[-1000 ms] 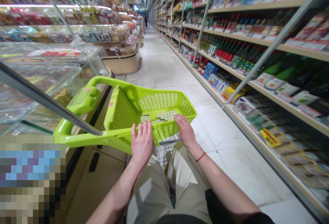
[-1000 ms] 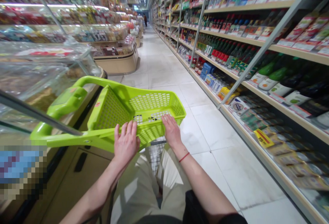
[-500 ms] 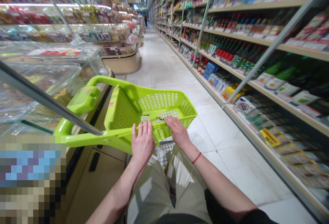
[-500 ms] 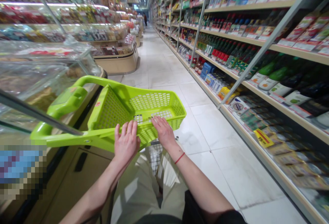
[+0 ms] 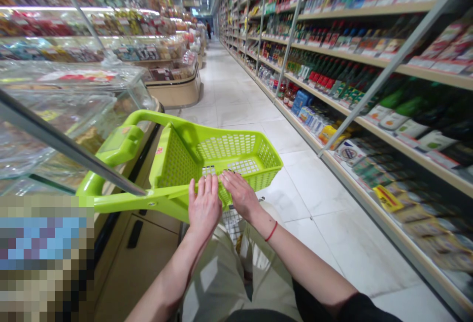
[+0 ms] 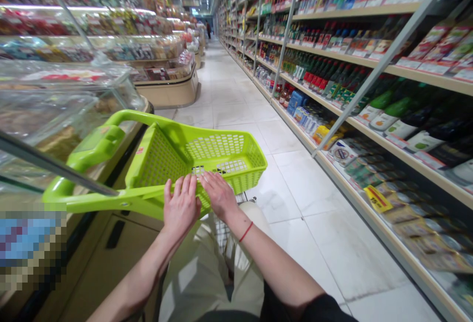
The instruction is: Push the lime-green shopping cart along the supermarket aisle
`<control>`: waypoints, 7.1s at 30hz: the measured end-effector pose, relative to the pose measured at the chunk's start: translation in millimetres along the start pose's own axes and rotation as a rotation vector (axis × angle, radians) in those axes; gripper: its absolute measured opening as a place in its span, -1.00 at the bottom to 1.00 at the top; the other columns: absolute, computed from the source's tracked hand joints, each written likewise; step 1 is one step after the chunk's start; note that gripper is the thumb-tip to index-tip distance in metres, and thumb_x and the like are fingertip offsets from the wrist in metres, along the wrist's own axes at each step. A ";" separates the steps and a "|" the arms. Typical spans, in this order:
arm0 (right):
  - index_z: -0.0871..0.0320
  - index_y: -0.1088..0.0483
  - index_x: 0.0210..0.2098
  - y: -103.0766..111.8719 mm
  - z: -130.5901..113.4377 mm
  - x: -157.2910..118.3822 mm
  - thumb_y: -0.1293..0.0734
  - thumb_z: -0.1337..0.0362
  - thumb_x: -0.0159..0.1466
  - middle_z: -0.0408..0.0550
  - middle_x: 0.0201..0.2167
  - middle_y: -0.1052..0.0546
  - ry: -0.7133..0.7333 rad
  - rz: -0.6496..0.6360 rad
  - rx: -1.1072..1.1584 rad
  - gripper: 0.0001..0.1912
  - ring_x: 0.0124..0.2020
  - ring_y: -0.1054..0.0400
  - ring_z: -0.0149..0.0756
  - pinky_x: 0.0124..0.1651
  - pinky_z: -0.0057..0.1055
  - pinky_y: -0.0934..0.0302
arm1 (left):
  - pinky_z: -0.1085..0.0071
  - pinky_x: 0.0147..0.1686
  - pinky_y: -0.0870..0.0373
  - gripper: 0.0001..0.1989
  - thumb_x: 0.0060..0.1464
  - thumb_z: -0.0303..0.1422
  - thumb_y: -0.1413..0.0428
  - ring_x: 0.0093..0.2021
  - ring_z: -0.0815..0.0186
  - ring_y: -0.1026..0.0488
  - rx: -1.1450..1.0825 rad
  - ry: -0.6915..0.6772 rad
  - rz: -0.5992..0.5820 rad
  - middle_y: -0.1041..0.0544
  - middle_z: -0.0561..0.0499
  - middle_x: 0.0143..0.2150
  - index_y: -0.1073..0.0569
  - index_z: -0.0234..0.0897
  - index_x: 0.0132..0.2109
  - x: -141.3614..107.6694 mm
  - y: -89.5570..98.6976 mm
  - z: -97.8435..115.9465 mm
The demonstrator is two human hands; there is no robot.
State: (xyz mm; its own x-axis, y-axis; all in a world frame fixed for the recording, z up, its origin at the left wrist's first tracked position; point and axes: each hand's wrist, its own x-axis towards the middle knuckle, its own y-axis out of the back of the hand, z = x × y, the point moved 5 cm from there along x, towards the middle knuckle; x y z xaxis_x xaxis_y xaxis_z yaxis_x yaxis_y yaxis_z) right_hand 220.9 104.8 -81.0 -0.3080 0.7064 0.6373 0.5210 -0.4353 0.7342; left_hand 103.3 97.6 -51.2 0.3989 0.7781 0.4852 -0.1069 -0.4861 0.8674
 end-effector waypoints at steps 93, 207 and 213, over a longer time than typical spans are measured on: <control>0.11 -0.35 0.22 38.1 132.0 -60.7 -0.07 0.67 0.12 0.04 0.21 -0.42 -0.348 0.139 -0.155 -0.26 0.31 -0.20 -0.26 0.38 -0.07 -0.08 | -0.05 0.37 0.13 -0.40 0.09 -0.48 0.04 0.25 -0.03 -0.29 0.013 -0.011 -0.011 -0.38 -0.27 0.25 -0.25 -0.50 0.30 1.3 3.4 0.9; 0.21 -0.19 0.32 4.1 15.0 -6.5 -0.07 0.63 0.22 0.11 0.28 -0.34 -0.085 0.022 0.005 -0.31 0.37 -0.08 -0.24 0.39 -0.09 -0.05 | -0.07 0.37 0.14 -0.39 0.11 -0.46 0.05 0.28 -0.04 -0.26 -0.003 0.003 -0.025 -0.36 -0.29 0.27 -0.22 -0.48 0.32 1.3 2.2 1.9; 0.27 -0.21 0.31 -1.6 -2.8 1.1 -0.10 0.55 0.27 0.14 0.29 -0.31 -0.002 0.022 0.025 -0.39 0.37 -0.08 -0.20 0.38 -0.10 -0.06 | -0.07 0.37 0.15 -0.39 0.10 -0.47 0.04 0.28 -0.03 -0.26 -0.016 0.013 -0.030 -0.36 -0.28 0.28 -0.22 -0.46 0.32 1.8 3.8 2.2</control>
State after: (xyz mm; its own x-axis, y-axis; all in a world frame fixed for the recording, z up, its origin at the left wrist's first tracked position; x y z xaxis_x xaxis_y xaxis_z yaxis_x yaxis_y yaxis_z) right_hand 217.5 104.8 -80.8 -0.2946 0.6983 0.6524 0.5472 -0.4364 0.7142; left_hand 105.6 96.3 -47.3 0.3901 0.7977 0.4599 -0.1092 -0.4559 0.8833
